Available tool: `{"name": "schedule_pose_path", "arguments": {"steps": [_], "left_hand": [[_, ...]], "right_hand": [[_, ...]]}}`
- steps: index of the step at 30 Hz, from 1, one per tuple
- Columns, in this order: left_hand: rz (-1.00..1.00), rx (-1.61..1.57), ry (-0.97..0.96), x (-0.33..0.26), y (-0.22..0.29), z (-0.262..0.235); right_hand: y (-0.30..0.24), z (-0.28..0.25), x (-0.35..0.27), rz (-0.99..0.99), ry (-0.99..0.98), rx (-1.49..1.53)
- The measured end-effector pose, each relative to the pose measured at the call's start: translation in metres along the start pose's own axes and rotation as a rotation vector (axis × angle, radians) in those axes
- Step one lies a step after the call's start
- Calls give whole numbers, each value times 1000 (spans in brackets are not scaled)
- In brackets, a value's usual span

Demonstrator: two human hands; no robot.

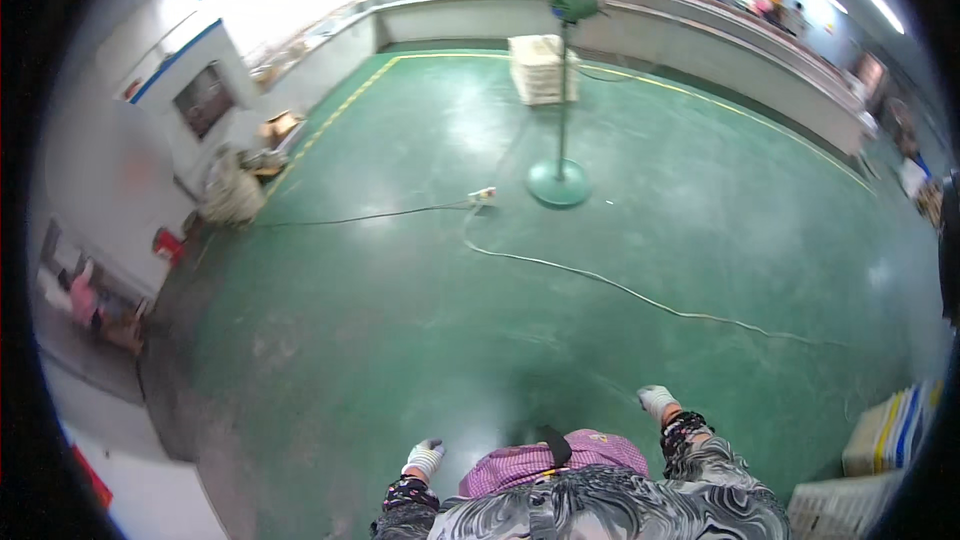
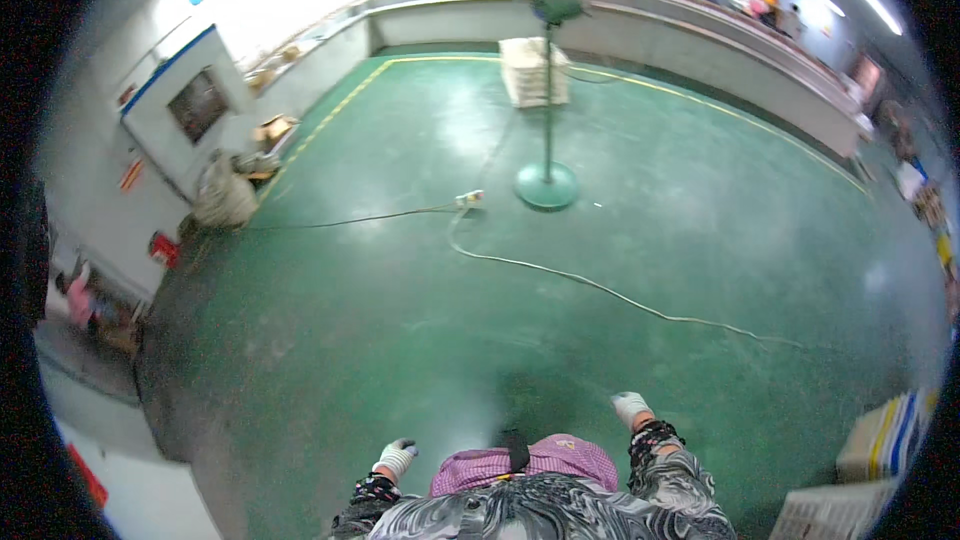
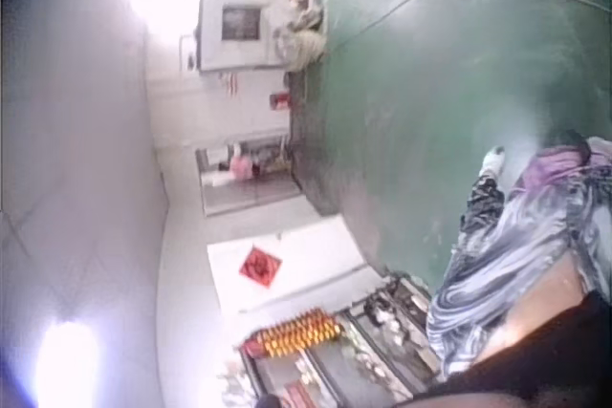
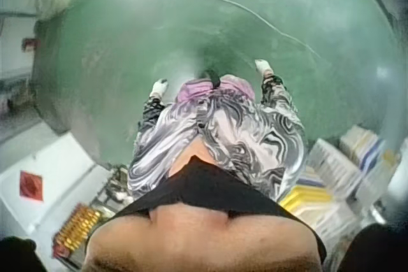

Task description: The recorder picks up empty plastic crates from the floor and stacks them on a pallet.

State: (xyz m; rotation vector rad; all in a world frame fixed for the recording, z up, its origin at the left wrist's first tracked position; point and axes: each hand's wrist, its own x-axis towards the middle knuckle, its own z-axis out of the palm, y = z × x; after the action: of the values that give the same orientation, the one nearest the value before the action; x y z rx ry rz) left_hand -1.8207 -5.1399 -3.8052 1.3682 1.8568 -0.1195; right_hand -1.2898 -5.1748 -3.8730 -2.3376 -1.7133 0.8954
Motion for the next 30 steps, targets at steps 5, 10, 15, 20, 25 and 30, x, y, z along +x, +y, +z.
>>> {"name": "schedule_pose_path", "arguments": {"steps": [5,10,15,20,25,30], "left_hand": [[149,167,-86,81,140,-20],[227,193,-154,194,232,-28],[357,646,-336,328,343,-6],[431,533,-324,427,548,3],[688,425,-251,443,737,70],[912,549,-514,387,877,151]], "right_hand": [[72,-28,24,513,134,547],[103,-56,41,301,254,160],[102,-94,57,226,176,-227],[121,-111,86,538,145,9],[180,-121,83,726,114,178],[341,-136,143,723,-225,5]]}}
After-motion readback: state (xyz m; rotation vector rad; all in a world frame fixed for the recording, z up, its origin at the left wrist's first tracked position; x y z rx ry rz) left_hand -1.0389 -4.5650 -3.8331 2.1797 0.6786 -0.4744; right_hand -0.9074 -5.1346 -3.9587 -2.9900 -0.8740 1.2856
